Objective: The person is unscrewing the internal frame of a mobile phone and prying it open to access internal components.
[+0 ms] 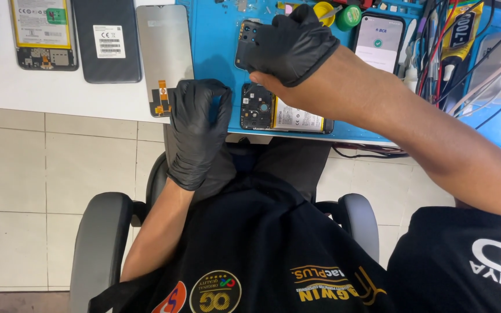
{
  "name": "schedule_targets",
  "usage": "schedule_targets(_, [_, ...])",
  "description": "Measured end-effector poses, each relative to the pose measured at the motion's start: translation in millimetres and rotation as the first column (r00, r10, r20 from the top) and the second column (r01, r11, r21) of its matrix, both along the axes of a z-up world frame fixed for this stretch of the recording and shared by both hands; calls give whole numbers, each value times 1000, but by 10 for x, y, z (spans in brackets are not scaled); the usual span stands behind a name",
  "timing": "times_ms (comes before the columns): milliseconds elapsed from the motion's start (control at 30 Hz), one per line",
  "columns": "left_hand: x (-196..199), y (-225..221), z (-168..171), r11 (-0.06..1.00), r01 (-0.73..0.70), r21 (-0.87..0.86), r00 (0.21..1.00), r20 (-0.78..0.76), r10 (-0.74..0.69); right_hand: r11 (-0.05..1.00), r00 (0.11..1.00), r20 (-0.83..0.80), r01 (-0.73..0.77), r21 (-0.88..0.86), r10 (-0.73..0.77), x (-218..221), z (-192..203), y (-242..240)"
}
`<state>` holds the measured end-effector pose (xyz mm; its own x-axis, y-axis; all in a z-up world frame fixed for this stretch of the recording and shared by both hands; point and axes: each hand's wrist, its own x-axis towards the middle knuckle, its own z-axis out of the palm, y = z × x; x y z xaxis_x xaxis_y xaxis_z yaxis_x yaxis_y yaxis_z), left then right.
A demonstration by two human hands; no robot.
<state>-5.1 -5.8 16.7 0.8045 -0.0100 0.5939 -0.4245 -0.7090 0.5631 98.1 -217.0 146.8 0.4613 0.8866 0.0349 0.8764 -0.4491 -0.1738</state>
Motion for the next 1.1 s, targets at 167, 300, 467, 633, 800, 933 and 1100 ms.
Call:
schedule_targets(167, [6,13,-66,1000,11,-7,1000,4,-11,1000,998,56,-13,-4,13,27,-71,34])
schedule_targets(300, [1,10,-70,998,39,-42,999,34,-37,1000,1000,9,-22,17,22,-3,-191,9])
schedule_targets(467, [-8,41,-143,1000,20,-18,1000,14,-20,997,999,33,15,-77,-13,-57,17,220])
schedule_targets(633, [-39,87,-81,995,47,-92,996,-70,-53,998,991,124,-55,-35,59,-61,-42,93])
schedule_targets(800, [-25,68,-105,998,25,-53,1000,-3,-25,995,999,-25,28,-98,-30,-2,-2,98])
schedule_targets(933, [14,35,-132,1000,30,2,999,25,-30,988,988,151,45,-149,-22,10,-100,67])
schedule_targets(1100, [1,75,-371,997,26,71,997,71,-31,992,998,53,44,-121,-38,42,-121,35])
